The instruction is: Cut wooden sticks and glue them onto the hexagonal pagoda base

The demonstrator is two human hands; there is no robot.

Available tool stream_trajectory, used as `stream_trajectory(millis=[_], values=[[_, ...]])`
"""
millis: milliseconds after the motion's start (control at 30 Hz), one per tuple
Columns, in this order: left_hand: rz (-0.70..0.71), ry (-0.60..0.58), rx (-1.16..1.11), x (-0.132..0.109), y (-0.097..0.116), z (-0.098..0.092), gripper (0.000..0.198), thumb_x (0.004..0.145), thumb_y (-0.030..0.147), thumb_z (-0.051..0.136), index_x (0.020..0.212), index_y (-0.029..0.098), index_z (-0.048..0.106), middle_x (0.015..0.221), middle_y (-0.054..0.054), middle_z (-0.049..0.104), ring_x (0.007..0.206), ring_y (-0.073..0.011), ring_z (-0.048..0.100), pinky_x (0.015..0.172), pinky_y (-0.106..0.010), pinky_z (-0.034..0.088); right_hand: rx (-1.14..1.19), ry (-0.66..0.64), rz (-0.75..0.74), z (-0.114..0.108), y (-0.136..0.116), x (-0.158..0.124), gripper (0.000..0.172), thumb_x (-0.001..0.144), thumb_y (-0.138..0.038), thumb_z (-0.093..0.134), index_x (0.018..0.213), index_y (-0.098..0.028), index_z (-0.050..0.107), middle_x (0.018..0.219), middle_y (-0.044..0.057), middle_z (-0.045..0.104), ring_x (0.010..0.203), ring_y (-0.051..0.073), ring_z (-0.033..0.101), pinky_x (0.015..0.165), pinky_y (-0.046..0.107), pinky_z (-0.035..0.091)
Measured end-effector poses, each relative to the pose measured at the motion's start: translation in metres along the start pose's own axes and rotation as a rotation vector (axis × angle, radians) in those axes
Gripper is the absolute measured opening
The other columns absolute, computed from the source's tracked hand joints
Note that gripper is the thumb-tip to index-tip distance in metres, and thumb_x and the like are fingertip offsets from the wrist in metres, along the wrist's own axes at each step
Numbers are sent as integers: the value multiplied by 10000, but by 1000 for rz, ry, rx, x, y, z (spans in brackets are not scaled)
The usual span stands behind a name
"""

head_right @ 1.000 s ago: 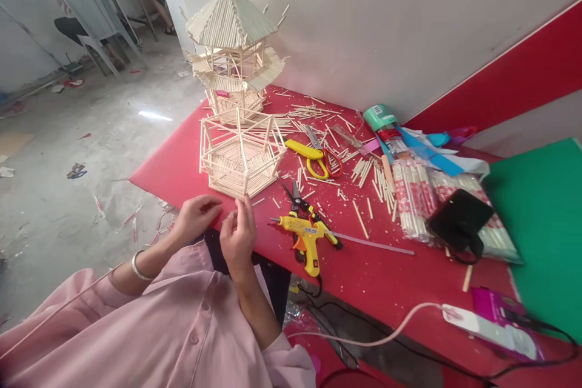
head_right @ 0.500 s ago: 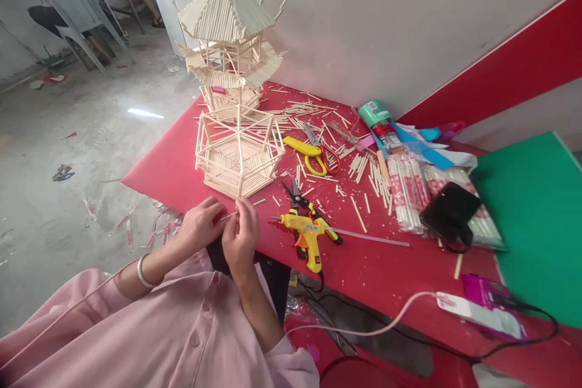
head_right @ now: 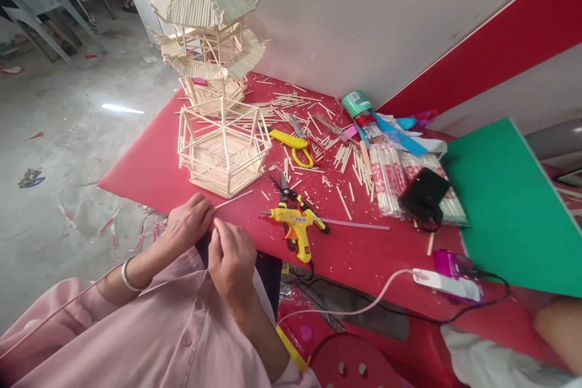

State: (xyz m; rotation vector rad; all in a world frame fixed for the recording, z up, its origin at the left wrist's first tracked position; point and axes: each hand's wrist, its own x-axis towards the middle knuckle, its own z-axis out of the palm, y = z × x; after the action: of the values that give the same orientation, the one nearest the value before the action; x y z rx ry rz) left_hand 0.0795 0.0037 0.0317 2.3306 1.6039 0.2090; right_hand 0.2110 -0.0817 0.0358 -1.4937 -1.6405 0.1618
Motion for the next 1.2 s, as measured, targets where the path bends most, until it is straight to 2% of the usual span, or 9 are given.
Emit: stream_trajectory(millis=[100, 233, 367, 467, 600, 733, 867, 1067, 1200], values=[[36, 78, -33, 5, 0, 9, 326, 989, 281, 437, 744, 196, 636, 816, -57, 603, 676, -169, 553, 533, -284, 254, -74, -106, -61, -46, 1, 24, 167, 950, -192, 597, 1069, -215, 711, 918, 53, 773, 807, 172, 708, 806, 302, 551], [62, 145, -81, 10, 3, 18, 279, 944, 265, 506, 712, 197, 644, 805, -62, 625, 652, -169, 556, 518, -296, 219, -378, -313, 79, -82, 34, 86, 125, 907, -238, 627, 915, -257, 750, 828, 16, 773, 729, 172, 708, 666, 271, 499], [58, 190, -115, 12, 5, 23, 282, 940, 268, 512, 712, 194, 660, 824, -72, 645, 654, -168, 560, 517, -293, 219, -613, -714, 262, -64, 71, 140, 101, 768, -216, 739, 856, -246, 776, 797, 24, 772, 738, 193, 707, 615, 260, 438], [68, 225, -148, 11, 5, 27, 284, 941, 270, 511, 714, 196, 664, 803, -72, 641, 669, -168, 569, 522, -290, 237, -699, -810, 275, -37, 81, 157, 205, 710, -161, 737, 892, -236, 791, 895, 60, 786, 804, 219, 714, 648, 273, 444], [113, 262, -165, 10, 1, 33, 298, 952, 280, 499, 720, 193, 664, 773, -70, 639, 677, -161, 587, 523, -287, 259, -740, -823, 256, -24, 81, 161, 210, 677, -90, 694, 821, -204, 797, 889, 101, 786, 834, 262, 722, 662, 302, 457], [114, 298, -288, 6, -2, 32, 264, 938, 251, 504, 759, 196, 691, 792, -69, 661, 681, -152, 603, 520, -263, 313, -697, -722, 261, -49, 76, 158, 189, 769, -156, 645, 867, -214, 796, 863, 80, 786, 805, 247, 724, 658, 305, 485], [93, 350, -736, -1, -1, 15, 232, 934, 316, 544, 853, 204, 730, 854, -74, 685, 690, -137, 604, 609, -240, 452, -168, -443, 242, -76, 52, 129, 164, 874, -332, 653, 894, -234, 783, 827, 31, 782, 715, 190, 721, 641, 275, 535], [-5, -185, -1348, -6, 0, -12, 418, 789, 569, 723, 907, 171, 772, 715, -40, 674, 493, -114, 553, 458, -234, 447, 109, -349, 124, -45, 5, 65, 214, 962, -330, 602, 850, -231, 755, 777, 20, 750, 690, 139, 690, 651, 231, 528], [-36, -174, -1314, -7, -5, -15, 327, 754, 502, 766, 772, 176, 772, 640, -34, 678, 469, -120, 568, 481, -241, 481, 149, -202, 162, -16, -3, 47, 222, 976, -318, 601, 827, -207, 723, 729, 13, 722, 648, 122, 667, 601, 212, 507]])
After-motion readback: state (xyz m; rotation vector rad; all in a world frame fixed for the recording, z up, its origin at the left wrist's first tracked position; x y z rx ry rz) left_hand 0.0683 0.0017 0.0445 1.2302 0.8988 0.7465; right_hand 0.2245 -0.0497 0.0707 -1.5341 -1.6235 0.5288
